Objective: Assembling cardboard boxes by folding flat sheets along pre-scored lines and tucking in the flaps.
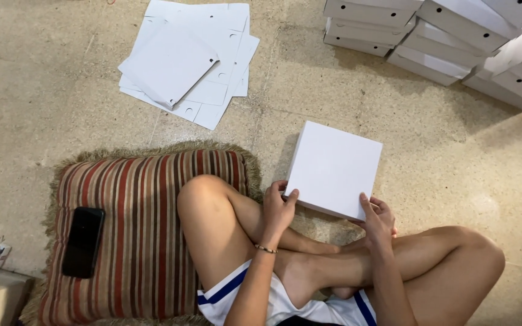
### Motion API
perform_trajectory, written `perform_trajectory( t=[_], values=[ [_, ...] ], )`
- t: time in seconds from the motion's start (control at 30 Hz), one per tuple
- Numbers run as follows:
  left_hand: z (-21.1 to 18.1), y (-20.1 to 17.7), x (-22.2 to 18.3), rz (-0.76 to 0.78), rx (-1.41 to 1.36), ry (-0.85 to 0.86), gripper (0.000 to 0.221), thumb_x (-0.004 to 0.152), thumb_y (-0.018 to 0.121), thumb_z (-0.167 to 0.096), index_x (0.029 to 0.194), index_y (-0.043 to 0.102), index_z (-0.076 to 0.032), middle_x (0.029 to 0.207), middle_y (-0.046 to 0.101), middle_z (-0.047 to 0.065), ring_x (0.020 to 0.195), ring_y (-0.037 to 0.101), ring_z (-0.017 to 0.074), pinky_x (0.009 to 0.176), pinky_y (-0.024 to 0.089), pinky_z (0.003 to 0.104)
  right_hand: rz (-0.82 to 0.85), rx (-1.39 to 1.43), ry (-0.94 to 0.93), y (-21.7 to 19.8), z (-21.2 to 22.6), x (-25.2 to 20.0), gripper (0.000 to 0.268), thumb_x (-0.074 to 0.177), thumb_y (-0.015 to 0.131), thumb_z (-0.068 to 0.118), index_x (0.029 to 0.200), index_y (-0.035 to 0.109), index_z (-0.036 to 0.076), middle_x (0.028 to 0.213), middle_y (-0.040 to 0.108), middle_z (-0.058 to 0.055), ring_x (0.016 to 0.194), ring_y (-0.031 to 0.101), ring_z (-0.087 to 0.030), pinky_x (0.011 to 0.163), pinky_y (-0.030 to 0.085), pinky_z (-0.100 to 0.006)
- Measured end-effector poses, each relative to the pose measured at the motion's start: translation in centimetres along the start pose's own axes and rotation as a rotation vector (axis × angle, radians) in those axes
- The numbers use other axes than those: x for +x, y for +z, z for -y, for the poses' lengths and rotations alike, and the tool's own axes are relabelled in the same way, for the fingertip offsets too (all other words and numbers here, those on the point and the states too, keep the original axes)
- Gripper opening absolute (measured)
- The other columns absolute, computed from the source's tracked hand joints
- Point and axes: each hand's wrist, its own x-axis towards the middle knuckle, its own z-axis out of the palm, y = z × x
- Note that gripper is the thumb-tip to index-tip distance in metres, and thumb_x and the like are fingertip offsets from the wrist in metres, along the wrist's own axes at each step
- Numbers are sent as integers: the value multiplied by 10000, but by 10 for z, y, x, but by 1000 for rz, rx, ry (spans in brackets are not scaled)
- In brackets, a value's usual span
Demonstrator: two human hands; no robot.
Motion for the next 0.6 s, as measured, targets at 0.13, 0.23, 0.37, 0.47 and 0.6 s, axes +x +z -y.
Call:
perform_trajectory(
  t=[0.13, 0.23, 0.37, 0.47, 0.6],
  values=[
    [17, 1, 16, -7, 58, -12, 417, 858, 575, -248, 1178, 447, -13, 1097, 480, 201, 990, 538, 352, 786, 477, 434, -26, -47, -13, 3, 5, -3, 543, 818, 718, 301, 1110, 475, -86, 901, 536, -192, 736, 587, -333, 510, 537, -512],
    [22, 0, 21, 30, 35, -22, 420, 870, 562, -238, 1193, 436, -3, 1096, 489, 206, 974, 550, 337, 765, 490, 425, -37, -81, -23, 3, 4, 0, 519, 806, 731, 294, 1082, 505, -82, 885, 554, -209, 713, 593, -335, 491, 542, -502],
    [14, -4, 20, 88, 100, -53, 485, 863, 553, -215, 1275, 380, -26, 1104, 500, 200, 995, 548, 333, 778, 496, 426, -58, -209, -46, -7, -16, 19, 509, 779, 756, 344, 1056, 562, -36, 880, 603, -176, 736, 617, -287, 508, 551, -451],
    [17, -2, 30, 129, 175, -70, 500, 865, 533, -211, 1306, 363, -50, 1111, 496, 192, 1033, 531, 334, 801, 494, 432, -40, -302, -51, -7, -14, 21, 515, 777, 750, 371, 1068, 579, -18, 903, 621, -174, 773, 623, -272, 543, 551, -426],
    [41, 6, 50, 181, 244, -81, 562, 839, 537, -245, 1336, 328, -84, 1152, 465, 188, 1055, 515, 331, 810, 490, 441, 27, -329, -56, -9, -14, 23, 519, 800, 721, 369, 1101, 560, -22, 925, 614, -198, 781, 620, -287, 542, 551, -439]
  ],
)
